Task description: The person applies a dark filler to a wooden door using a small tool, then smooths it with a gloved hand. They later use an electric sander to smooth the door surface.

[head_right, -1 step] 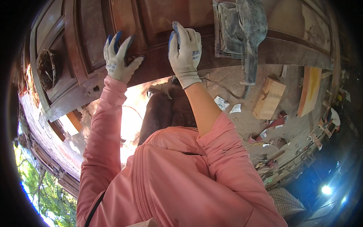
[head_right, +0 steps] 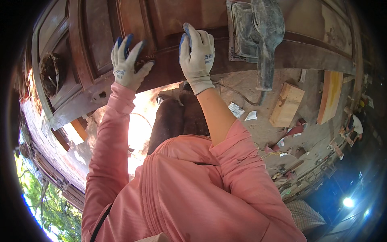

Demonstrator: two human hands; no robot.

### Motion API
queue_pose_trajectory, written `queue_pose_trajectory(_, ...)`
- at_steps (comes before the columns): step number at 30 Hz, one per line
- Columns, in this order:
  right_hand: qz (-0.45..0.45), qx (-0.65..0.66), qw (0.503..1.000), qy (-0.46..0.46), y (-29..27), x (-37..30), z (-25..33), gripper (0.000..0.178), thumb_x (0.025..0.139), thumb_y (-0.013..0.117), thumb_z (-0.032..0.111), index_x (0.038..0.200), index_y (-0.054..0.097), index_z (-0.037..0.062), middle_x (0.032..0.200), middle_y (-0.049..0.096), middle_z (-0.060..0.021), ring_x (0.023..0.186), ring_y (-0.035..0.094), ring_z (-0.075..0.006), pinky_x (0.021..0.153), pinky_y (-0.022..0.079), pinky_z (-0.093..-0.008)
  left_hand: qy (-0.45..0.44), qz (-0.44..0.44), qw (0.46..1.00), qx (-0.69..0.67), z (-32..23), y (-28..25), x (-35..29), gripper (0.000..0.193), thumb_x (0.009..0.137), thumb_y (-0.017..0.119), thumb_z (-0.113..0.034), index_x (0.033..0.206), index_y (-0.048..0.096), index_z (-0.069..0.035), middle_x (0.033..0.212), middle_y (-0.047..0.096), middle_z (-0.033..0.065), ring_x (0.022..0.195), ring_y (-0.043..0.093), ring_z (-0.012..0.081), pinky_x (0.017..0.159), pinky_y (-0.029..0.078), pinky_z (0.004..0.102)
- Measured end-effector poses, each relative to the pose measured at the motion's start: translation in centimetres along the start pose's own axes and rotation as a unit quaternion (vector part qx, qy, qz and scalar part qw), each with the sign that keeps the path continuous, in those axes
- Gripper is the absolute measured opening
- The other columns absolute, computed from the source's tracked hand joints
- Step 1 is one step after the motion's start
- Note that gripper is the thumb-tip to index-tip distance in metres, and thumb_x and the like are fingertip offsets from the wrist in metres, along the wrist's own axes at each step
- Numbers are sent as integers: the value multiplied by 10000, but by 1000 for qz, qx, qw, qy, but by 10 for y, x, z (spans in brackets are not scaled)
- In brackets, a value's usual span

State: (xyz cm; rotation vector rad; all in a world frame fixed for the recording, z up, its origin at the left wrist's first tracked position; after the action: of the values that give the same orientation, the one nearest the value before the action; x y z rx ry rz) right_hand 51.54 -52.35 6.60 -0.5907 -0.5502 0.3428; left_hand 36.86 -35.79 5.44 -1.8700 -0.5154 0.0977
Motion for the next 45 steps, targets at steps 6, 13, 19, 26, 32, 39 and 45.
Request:
queue_pose_trajectory(6, -32, 3, 999, -27, 1, 2, -3, 295, 912, 663, 41, 1204, 704, 61, 923, 658, -60, 857, 586, -273, 784, 491, -395, 66, 55, 992, 93, -30, -1, -8, 588, 871, 717, -429, 1427, 627, -260, 1576, 436, 85, 1455, 366, 407, 1221, 262, 570)
queue_pose_trajectory(13, -35, -1, 999, -36, 3, 2, -5, 292, 913, 671, 46, 1202, 706, 58, 918, 653, -59, 848, 583, -266, 785, 491, -392, 56, 92, 985, 132, -37, 0, -10, 561, 902, 683, -444, 1431, 624, -268, 1529, 492, 67, 1407, 425, 362, 1214, 276, 559)
queue_pose_trajectory(19, -31, -8, 999, -33, 3, 1, -6, 300, 910, 674, 48, 1208, 706, 55, 919, 654, -59, 846, 582, -266, 787, 492, -394, 75, 112, 977, 164, -44, -4, -12, 518, 899, 690, -428, 1385, 656, -254, 1491, 531, 68, 1411, 430, 355, 1211, 283, 557)
queue_pose_trajectory(26, -36, 1, 999, -31, 2, 2, -4, 296, 906, 672, 41, 1200, 708, 56, 918, 656, -55, 847, 583, -265, 786, 491, -393, 5, 43, 999, -1, -14, -14, -10, 539, 894, 709, -278, 1421, 621, -204, 1472, 547, 85, 1407, 440, 362, 1185, 329, 521)
queue_pose_trajectory(32, -33, -6, 999, -27, 3, 1, -6, 285, 909, 673, 42, 1191, 711, 59, 927, 662, -52, 848, 588, -263, 786, 492, -391, 50, 75, 995, 40, -22, -9, -12, 594, 893, 703, -292, 1466, 574, -205, 1479, 537, 77, 1408, 437, 369, 1186, 335, 520)
queue_pose_trajectory(39, -34, -6, 999, -25, 2, 1, -6, 294, 904, 672, 44, 1195, 708, 62, 946, 667, -61, 862, 592, -272, 794, 496, -401, 83, 101, 981, 140, -49, -2, -18, 566, 869, 714, -386, 1396, 617, -204, 1458, 519, 54, 1429, 411, 364, 1201, 306, 562)
queue_pose_trajectory(45, 1, -7, 1000, 4, 3, 1, -3, 314, 927, 619, 25, 1228, 708, 29, 1062, 716, -92, 958, 626, -287, 874, 501, -403, -17, 32, 999, 23, -24, -11, -17, 530, 895, 687, -376, 1389, 613, -201, 1453, 522, 85, 1412, 406, 397, 1186, 301, 562)
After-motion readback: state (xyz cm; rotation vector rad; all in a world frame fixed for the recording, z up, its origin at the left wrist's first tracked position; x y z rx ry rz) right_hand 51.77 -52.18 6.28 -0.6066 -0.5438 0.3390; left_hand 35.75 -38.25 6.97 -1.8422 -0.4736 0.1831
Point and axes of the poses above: each hand's wrist, its own x-axis towards the middle knuckle, its own y-axis out of the palm, z = x × y, the point moved 7 cm from there along x, towards the middle knuckle
